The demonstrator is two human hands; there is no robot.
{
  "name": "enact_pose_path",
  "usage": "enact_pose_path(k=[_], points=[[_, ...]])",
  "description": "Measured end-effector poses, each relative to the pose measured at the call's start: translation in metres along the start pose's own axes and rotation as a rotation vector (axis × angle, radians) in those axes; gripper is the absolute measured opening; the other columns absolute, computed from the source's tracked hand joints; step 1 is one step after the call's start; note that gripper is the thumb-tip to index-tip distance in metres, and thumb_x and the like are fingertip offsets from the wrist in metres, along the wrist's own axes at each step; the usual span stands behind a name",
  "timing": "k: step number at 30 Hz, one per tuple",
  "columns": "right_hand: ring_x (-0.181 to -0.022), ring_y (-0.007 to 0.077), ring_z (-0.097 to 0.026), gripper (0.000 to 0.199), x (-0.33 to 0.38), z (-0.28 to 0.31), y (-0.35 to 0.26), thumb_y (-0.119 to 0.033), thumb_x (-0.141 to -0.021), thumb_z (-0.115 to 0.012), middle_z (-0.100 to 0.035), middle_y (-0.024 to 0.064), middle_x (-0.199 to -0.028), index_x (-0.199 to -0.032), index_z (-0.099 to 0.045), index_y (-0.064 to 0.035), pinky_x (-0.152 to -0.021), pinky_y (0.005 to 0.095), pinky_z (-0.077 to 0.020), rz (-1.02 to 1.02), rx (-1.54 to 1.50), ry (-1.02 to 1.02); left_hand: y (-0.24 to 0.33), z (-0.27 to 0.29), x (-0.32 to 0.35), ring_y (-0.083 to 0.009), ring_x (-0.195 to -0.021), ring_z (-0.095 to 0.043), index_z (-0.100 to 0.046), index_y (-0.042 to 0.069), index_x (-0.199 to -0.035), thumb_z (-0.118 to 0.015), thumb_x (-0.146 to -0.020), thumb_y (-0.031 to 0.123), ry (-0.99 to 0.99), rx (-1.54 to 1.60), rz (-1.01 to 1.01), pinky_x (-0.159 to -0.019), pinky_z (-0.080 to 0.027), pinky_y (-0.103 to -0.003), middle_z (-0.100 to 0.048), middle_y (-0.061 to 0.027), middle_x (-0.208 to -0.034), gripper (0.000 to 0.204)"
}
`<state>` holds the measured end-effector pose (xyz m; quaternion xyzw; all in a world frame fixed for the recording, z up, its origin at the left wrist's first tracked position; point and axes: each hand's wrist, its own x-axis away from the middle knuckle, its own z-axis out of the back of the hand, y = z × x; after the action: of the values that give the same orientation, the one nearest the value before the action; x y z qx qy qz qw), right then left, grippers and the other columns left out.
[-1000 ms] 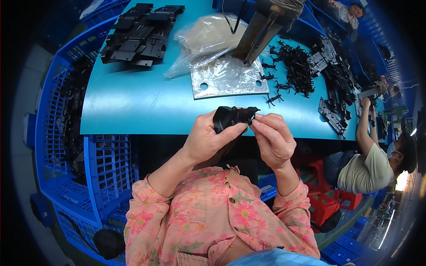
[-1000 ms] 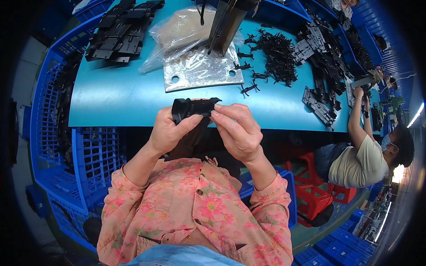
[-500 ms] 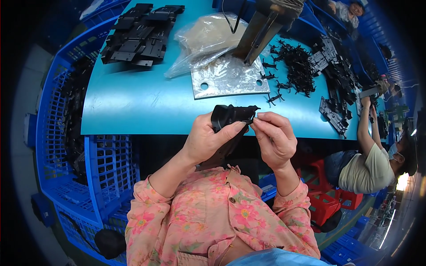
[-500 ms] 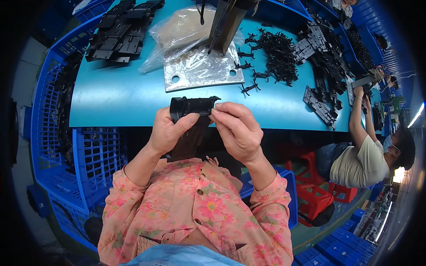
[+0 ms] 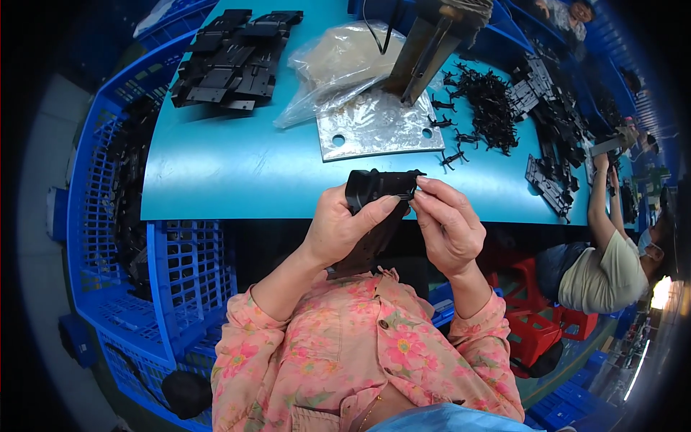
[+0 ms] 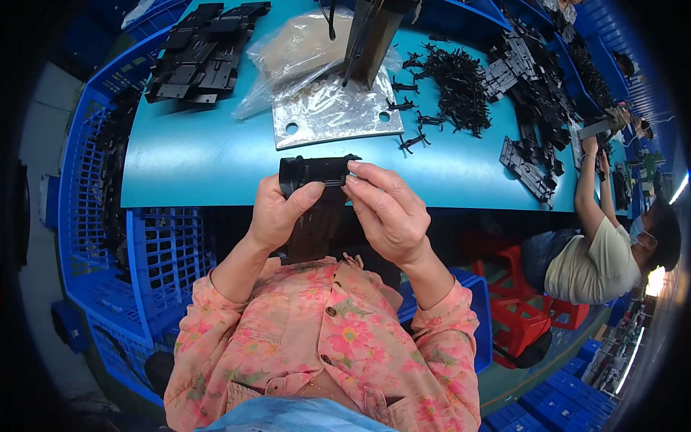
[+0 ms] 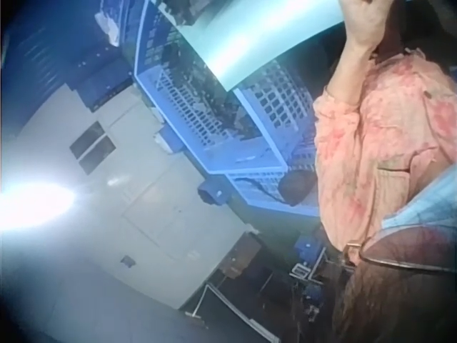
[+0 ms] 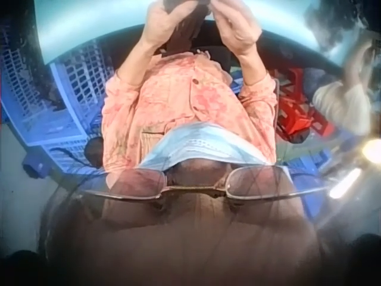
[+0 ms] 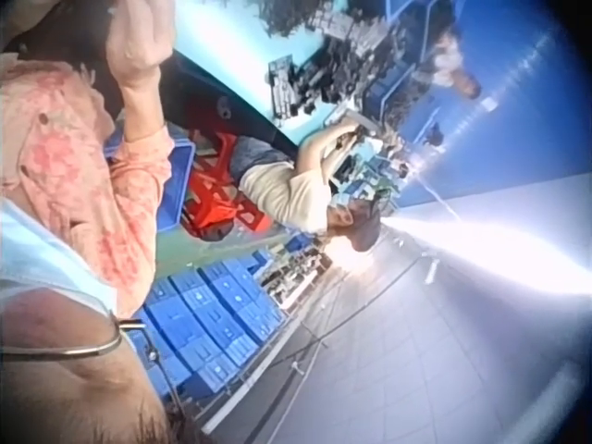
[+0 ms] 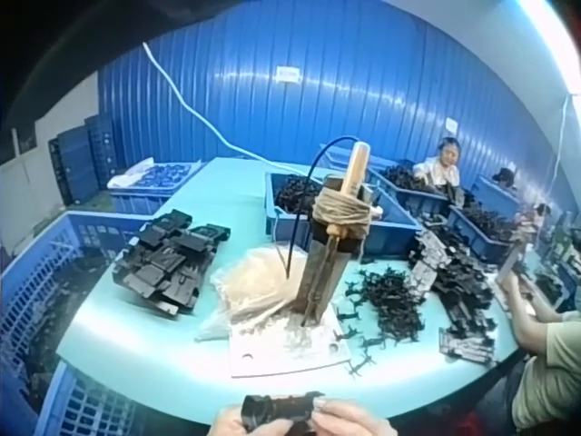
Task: The recorder is assembling small black plastic components onto a larger base part at a factory workbench.
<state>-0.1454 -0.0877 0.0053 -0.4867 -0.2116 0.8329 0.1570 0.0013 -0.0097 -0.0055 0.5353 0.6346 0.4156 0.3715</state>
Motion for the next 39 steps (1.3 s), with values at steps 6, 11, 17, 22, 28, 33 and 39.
enact_pose_path(k=[6, 11, 17, 22, 28, 33, 39], points=[[-0.081, 0.0242, -0.06, 0.02, -0.001, 0.003, 0.002, 0.011, -0.066, -0.062, -0.06, 0.0166, -0.091, -0.085, -0.059, 0.0045, -0.068, 0.0279, -0.05, 0.035, -0.043, -0.058, -0.002, 0.003, 0.002, -0.0053, -0.07, -0.051, -0.06, -0.001, -0.092, -0.056, -0.082, 0.014, 0.011, -0.049, -0.07, -0.061, -0.043, -0.02, -0.06, -0.0011, -0.08, 0.019], [-0.081, 0.0246, -0.06, 0.023, 0.002, 0.005, 0.002, 0.011, -0.065, -0.063, -0.059, 0.016, -0.091, -0.086, -0.059, 0.0042, -0.068, 0.0278, -0.05, 0.067, -0.021, -0.069, 0.005, 0.0, 0.001, -0.0062, -0.072, -0.052, -0.059, -0.001, -0.094, -0.056, -0.082, 0.014, -0.015, -0.136, -0.113, -0.064, -0.042, -0.02, -0.06, -0.0012, -0.082, 0.02], [-0.077, 0.0213, -0.058, 0.022, -0.009, 0.003, 0.002, 0.01, -0.065, -0.064, -0.057, 0.0114, -0.087, -0.085, -0.061, 0.0018, -0.063, 0.0258, -0.0501, -0.025, -0.09, -0.029, 0.0, 0.004, -0.003, -0.0047, -0.068, -0.049, -0.06, -0.001, -0.094, -0.057, -0.082, 0.015, 0.021, -0.038, -0.075, -0.059, -0.04, -0.019, -0.059, 0.0, -0.08, 0.02], [-0.08, 0.0219, -0.058, 0.023, -0.009, 0.0, 0.009, 0.009, -0.064, -0.064, -0.057, 0.011, -0.088, -0.086, -0.061, 0.0015, -0.064, 0.0272, -0.049, 0.021, -0.1, -0.04, -0.002, 0.008, -0.002, -0.0036, -0.063, -0.047, -0.06, -0.001, -0.091, -0.057, -0.082, 0.016, 0.065, -0.121, -0.09, -0.054, -0.038, -0.018, -0.057, 0.0022, -0.073, 0.019], [-0.083, 0.0245, -0.057, 0.025, -0.01, -0.007, 0.005, 0.005, -0.068, -0.062, -0.057, 0.0131, -0.095, -0.092, -0.059, 0.0029, -0.07, 0.0296, -0.0469, 0.011, -0.01, -0.057, 0.007, 0.001, -0.001, -0.0052, -0.066, -0.05, -0.059, -0.001, -0.092, -0.06, -0.079, 0.012, 0.187, -0.298, -0.065, -0.057, -0.041, -0.02, -0.059, -0.0004, -0.075, 0.018], [-0.1, 0.0257, -0.051, 0.042, -0.002, -0.013, -0.01, -0.016, -0.082, -0.056, -0.052, 0.0202, -0.11, -0.116, -0.045, 0.0057, -0.086, 0.0319, -0.0393, -0.357, -0.445, -0.129, 0.018, -0.007, -0.007, -0.0205, -0.075, -0.06, -0.053, -0.004, -0.101, -0.064, -0.072, 0.011, 0.31, -0.944, -0.294, -0.064, -0.047, -0.029, -0.059, -0.0136, -0.092, 0.034], [-0.087, 0.0079, -0.05, 0.04, -0.007, -0.03, -0.013, -0.017, -0.084, -0.054, -0.056, 0.0074, -0.099, -0.115, -0.045, 0.0056, -0.076, 0.0216, -0.0415, -0.773, -0.9, -0.112, 0.012, -0.025, -0.002, -0.0406, -0.096, -0.05, -0.033, -0.01, -0.119, -0.064, -0.071, 0.019, 0.25, -1.562, -0.303, -0.075, -0.046, -0.04, -0.034, -0.0288, -0.121, 0.064]])
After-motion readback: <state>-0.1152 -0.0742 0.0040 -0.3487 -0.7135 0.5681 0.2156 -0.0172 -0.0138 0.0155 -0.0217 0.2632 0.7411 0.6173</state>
